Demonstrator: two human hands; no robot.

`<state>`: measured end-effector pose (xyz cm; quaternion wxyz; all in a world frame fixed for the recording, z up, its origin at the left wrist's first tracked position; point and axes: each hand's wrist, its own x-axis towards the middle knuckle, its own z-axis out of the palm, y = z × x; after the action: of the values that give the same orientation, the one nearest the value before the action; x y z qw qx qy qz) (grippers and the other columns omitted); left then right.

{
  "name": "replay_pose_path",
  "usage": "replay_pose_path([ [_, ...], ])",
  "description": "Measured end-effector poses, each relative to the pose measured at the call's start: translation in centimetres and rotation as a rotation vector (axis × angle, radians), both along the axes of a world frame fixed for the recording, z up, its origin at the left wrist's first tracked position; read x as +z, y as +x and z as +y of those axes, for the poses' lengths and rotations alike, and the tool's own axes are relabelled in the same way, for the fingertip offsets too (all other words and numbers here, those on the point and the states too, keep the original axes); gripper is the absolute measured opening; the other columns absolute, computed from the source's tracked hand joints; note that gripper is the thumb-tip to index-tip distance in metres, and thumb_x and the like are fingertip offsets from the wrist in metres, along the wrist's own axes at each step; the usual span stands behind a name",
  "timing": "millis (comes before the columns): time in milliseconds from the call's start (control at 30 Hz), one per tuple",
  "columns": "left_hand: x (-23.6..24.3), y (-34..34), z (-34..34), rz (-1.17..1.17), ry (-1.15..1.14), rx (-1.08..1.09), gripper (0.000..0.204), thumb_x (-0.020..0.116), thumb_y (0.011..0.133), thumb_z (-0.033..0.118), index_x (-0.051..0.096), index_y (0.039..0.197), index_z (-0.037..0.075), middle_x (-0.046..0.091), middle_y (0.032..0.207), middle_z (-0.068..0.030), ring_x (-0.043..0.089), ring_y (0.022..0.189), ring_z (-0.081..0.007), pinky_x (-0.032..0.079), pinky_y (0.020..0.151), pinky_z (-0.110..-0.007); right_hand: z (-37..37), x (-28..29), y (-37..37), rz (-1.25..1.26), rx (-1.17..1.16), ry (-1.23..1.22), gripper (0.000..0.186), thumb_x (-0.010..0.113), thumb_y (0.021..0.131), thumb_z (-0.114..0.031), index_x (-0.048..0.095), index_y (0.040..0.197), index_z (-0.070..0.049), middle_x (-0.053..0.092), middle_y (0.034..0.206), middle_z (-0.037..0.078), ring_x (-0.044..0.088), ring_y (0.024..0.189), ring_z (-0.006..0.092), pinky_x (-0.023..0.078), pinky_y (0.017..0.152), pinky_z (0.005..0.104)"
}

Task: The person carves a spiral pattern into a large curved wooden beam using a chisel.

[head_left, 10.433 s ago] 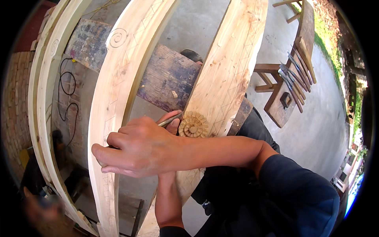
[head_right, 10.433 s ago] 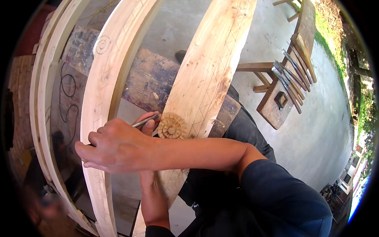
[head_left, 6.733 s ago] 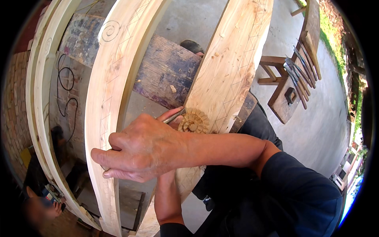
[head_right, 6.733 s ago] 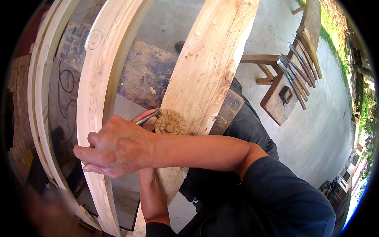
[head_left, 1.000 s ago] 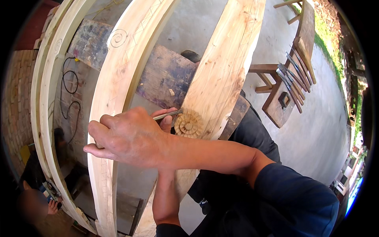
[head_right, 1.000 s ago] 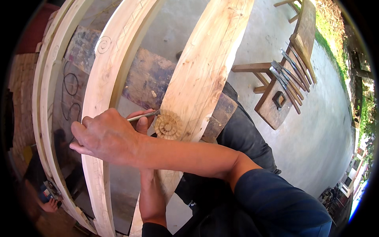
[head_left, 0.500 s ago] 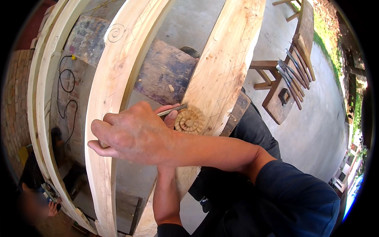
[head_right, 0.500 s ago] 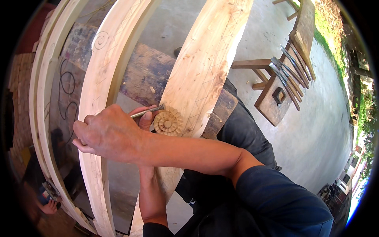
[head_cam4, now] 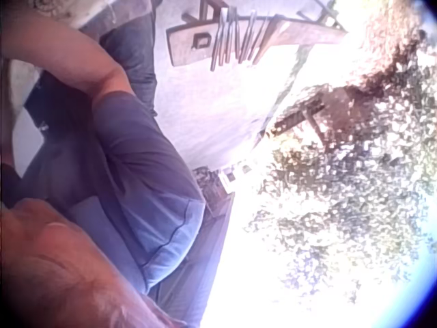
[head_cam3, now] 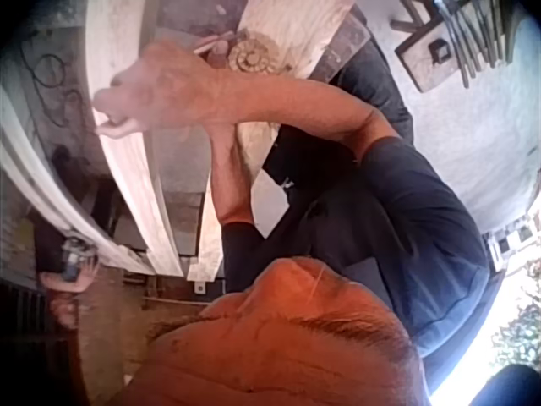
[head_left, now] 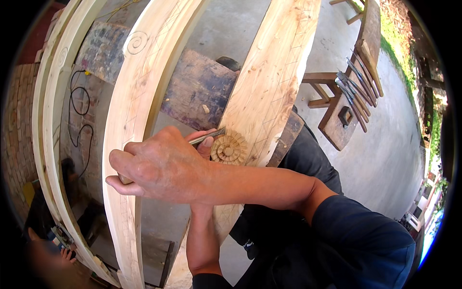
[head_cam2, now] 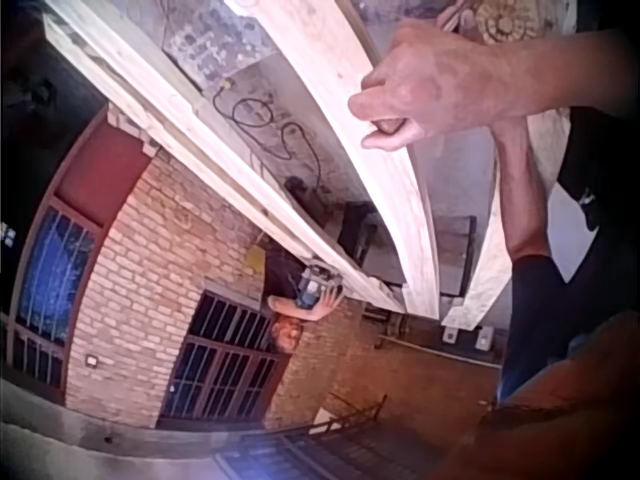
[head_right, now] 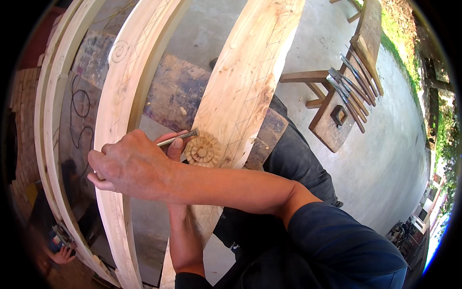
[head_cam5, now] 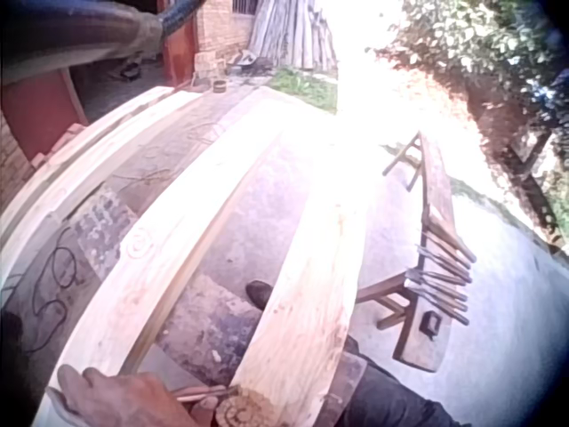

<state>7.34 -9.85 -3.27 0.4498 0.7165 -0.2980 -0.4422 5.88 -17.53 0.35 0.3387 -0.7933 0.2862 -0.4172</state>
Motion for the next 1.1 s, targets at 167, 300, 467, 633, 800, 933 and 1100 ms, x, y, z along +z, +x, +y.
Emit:
replay_pose_path([
  [167, 0.4, -0.1, 0.0, -0.071, -0.012, -0.031, 0.031, 0.064, 0.111, 0.005, 0.071, 0.141, 0.005, 0.083, 0.125, -0.0103, 0.077, 0.111, -0.0156, 0.058, 0.108, -0.029, 0.1, 0.1, 0.0, 0.013, 0.019, 0.009, 0.036, 0.080, 0.097, -0.039, 0.064, 0.085, -0.009, 0.068, 0.065, 0.008, 0.071, 0.056, 0.0283, 0.057, 0.051, 0.0428],
  [300, 0.2, -0.2, 0.0, -0.106, -0.023, -0.049, 0.031, 0.065, 0.110, 0.005, 0.071, 0.141, 0.005, 0.083, 0.124, -0.0104, 0.077, 0.111, -0.0158, 0.058, 0.108, -0.029, 0.1, -0.4, 0.0, 0.047, 0.012, 0.004, 0.038, 0.078, 0.098, -0.043, 0.063, 0.085, -0.010, 0.066, 0.065, 0.006, 0.070, 0.055, 0.0268, 0.055, 0.049, 0.0418],
  [467, 0.9, 0.2, 0.1, -0.155, -0.036, -0.038, 0.032, 0.065, 0.110, 0.005, 0.071, 0.141, 0.005, 0.083, 0.124, -0.0105, 0.078, 0.111, -0.0161, 0.058, 0.107, -0.029, 0.4, 0.4, 0.4, 0.018, 0.035, 0.016, 0.040, 0.077, 0.100, -0.044, 0.062, 0.085, -0.009, 0.066, 0.065, 0.007, 0.070, 0.055, 0.0279, 0.056, 0.050, 0.0425],
  [633, 0.1, -0.3, -0.3, -0.147, -0.044, -0.061, 0.032, 0.065, 0.110, 0.005, 0.071, 0.142, 0.004, 0.083, 0.123, -0.0106, 0.078, 0.110, -0.0164, 0.058, 0.107, -0.029, 0.1, -0.5, -0.1, 0.017, 0.015, 0.021, 0.041, 0.076, 0.100, -0.043, 0.062, 0.085, -0.008, 0.065, 0.064, 0.007, 0.069, 0.054, 0.0290, 0.056, 0.049, 0.0430],
  [800, 0.0, -0.5, -0.3, -0.146, -0.045, -0.065, 0.032, 0.065, 0.110, 0.005, 0.070, 0.142, 0.004, 0.083, 0.123, -0.0107, 0.078, 0.110, -0.0166, 0.059, 0.106, -0.029, 0.1, -0.6, -0.6, -0.023, 0.017, 0.033, 0.040, 0.077, 0.100, -0.041, 0.062, 0.084, -0.008, 0.066, 0.063, 0.007, 0.068, 0.052, 0.0289, 0.055, 0.048, 0.0430],
  [933, 0.8, 0.2, -0.1, -0.176, -0.045, -0.051, 0.033, 0.066, 0.110, 0.005, 0.070, 0.142, 0.004, 0.083, 0.122, -0.0108, 0.078, 0.110, -0.0168, 0.059, 0.106, -0.029, 0.5, 0.1, 0.1, -0.057, 0.029, 0.019, 0.038, 0.079, 0.099, -0.039, 0.062, 0.084, -0.008, 0.066, 0.063, 0.007, 0.068, 0.052, 0.0275, 0.055, 0.048, 0.0418],
  [1100, 0.0, -0.3, -0.2, -0.157, -0.042, -0.071, 0.033, 0.066, 0.109, 0.005, 0.070, 0.142, 0.004, 0.083, 0.122, -0.0109, 0.078, 0.109, -0.0171, 0.059, 0.105, -0.030, 0.2, -0.6, -0.4, -0.041, -0.003, 0.010, 0.037, 0.080, 0.098, -0.036, 0.062, 0.084, -0.008, 0.065, 0.062, 0.006, 0.068, 0.052, 0.0264, 0.054, 0.047, 0.0404],
])
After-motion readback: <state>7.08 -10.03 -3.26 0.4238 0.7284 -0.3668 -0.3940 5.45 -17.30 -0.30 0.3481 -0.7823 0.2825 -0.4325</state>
